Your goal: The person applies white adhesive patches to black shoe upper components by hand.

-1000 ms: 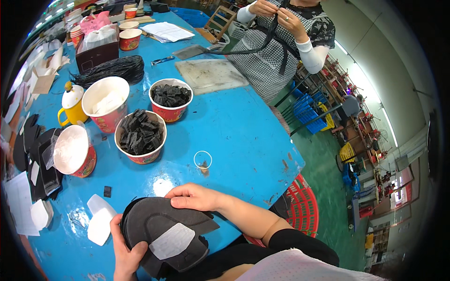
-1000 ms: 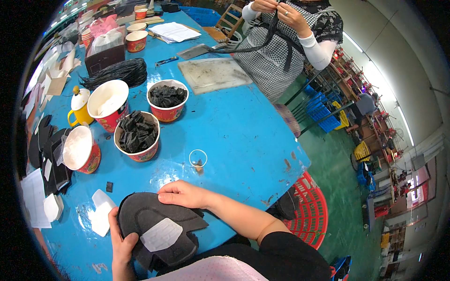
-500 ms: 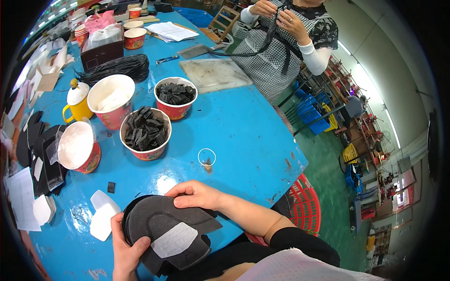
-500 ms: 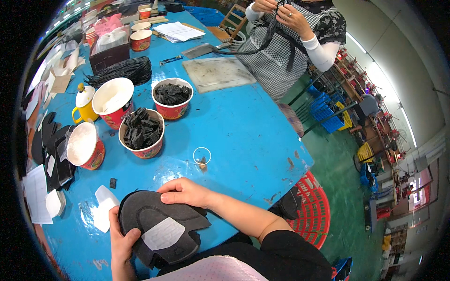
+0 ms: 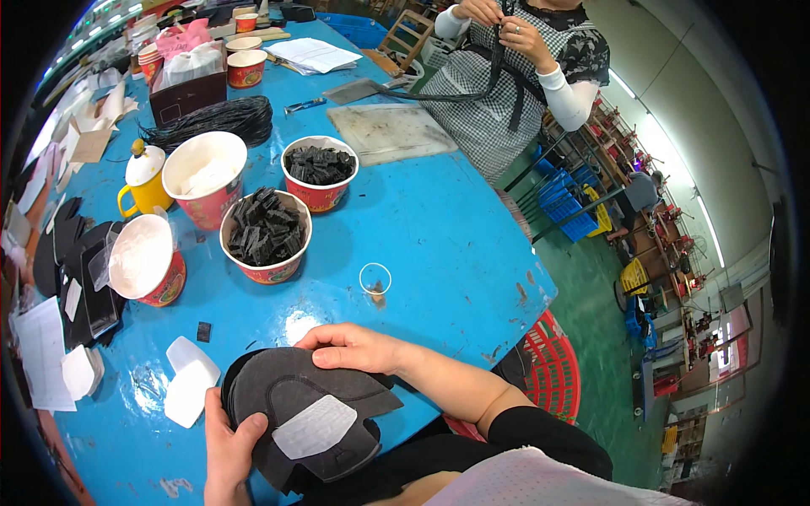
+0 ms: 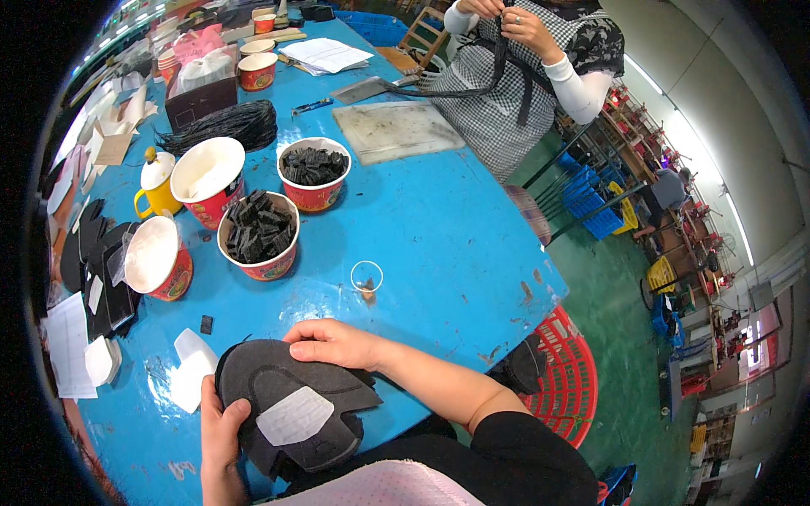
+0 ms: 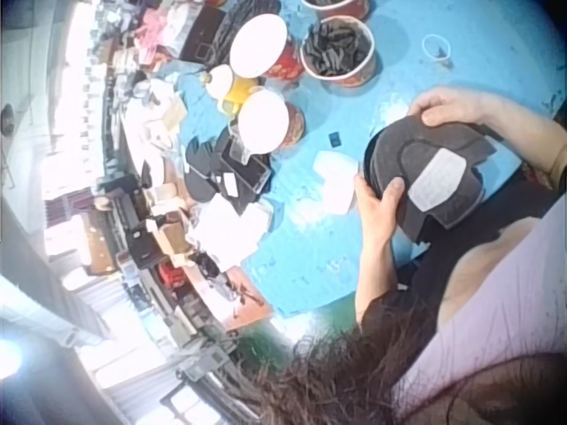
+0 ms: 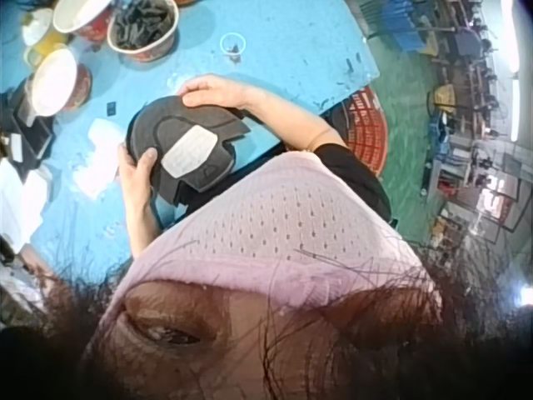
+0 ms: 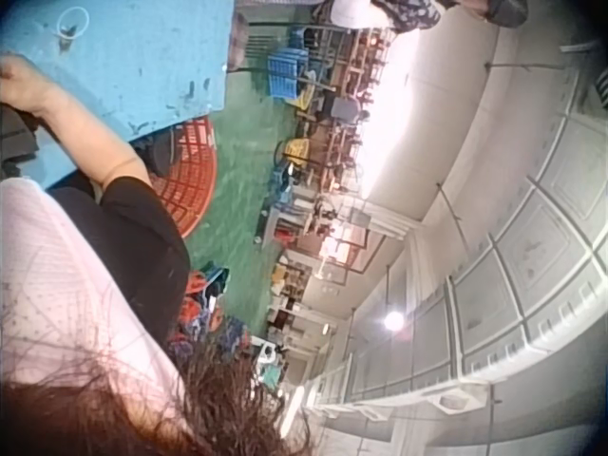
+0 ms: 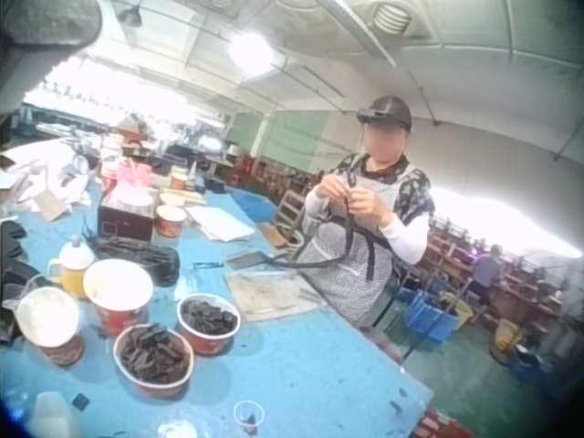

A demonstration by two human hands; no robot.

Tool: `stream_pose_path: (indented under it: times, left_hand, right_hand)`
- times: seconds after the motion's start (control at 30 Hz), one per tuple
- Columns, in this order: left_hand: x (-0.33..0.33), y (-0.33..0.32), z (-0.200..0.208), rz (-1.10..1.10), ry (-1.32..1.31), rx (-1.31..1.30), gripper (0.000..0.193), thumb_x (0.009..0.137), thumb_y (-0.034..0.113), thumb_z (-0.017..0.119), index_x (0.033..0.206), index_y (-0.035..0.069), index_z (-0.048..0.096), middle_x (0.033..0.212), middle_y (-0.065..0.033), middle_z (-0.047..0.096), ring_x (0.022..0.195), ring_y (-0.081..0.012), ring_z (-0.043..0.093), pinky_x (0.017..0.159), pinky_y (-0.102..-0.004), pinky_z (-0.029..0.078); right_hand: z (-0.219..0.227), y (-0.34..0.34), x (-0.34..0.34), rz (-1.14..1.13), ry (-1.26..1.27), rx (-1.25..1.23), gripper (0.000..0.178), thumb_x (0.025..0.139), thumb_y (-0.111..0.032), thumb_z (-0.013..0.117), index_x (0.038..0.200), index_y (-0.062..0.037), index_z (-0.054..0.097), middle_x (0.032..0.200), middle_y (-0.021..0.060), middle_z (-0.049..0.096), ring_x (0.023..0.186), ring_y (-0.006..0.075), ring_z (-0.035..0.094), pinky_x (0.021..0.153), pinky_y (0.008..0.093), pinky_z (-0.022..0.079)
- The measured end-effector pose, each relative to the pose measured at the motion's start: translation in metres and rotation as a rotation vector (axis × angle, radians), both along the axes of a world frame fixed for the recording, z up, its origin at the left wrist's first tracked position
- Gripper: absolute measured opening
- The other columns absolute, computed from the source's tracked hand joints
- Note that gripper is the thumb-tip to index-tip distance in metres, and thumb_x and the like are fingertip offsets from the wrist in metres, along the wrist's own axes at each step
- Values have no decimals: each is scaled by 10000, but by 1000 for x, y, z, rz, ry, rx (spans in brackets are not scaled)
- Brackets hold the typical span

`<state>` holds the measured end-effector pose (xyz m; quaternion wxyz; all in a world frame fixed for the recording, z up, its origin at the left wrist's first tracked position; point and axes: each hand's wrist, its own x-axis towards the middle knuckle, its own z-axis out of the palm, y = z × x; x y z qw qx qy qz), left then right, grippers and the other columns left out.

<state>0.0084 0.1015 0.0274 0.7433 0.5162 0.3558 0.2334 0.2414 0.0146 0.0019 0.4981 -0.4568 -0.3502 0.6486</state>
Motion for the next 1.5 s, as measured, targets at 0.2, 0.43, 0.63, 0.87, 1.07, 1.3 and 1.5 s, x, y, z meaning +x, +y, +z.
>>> stream_pose_path:
  times: [0.2,0.43,0.63,0.87,1.07,1.3,1.5]
  left_hand:
    - [4,-1,3,27,-77,-157,387,718,44,614,1045,1,411,990,-119,549,884,-162,544,790,-300,463]
    - [4,0,0,38,-73,-190,343,732,58,606,1012,-8,420,962,-121,547,837,-155,550,750,-293,474]
    - [3,4,-2,25,-46,-261,320,740,68,585,1000,-24,422,936,-128,546,822,-160,555,734,-295,479]
    - [3,3,3,7,-78,-261,357,732,70,590,1034,-35,431,968,-128,549,830,-165,557,749,-296,477]
    - [-5,6,-21,21,35,255,482,713,96,636,1129,-51,441,1032,-106,550,922,-169,539,834,-303,433]
    - [-2,-3,-4,-109,-7,196,451,712,147,688,1066,-21,463,999,-82,542,907,-140,519,816,-279,418]
    - [-1,-1,-2,-101,-103,30,443,704,144,693,1045,-6,453,968,-87,555,865,-136,532,785,-278,437]
  right_hand:
    - [0,3,2,23,-44,-81,335,922,-294,538,1093,-8,573,974,9,598,898,70,533,792,236,445]
    - [10,3,6,91,76,-143,352,937,-313,506,1074,1,587,996,30,613,888,83,560,771,245,469]
    - [9,4,5,94,148,-172,358,938,-300,504,1086,17,577,1022,47,618,909,97,574,788,257,480]
    - [6,6,3,99,297,-150,358,927,-255,524,1147,26,550,1068,80,616,935,119,591,810,269,490]
    - [-4,7,8,134,378,-193,376,910,-234,547,1182,25,533,1089,91,613,958,134,595,831,278,488]
    - [-6,3,10,145,361,-160,417,891,-220,569,1215,35,506,1130,104,596,999,152,584,874,289,470]
    - [2,2,9,188,318,-95,448,903,-255,554,1237,36,487,1163,105,579,1043,158,561,910,305,450]
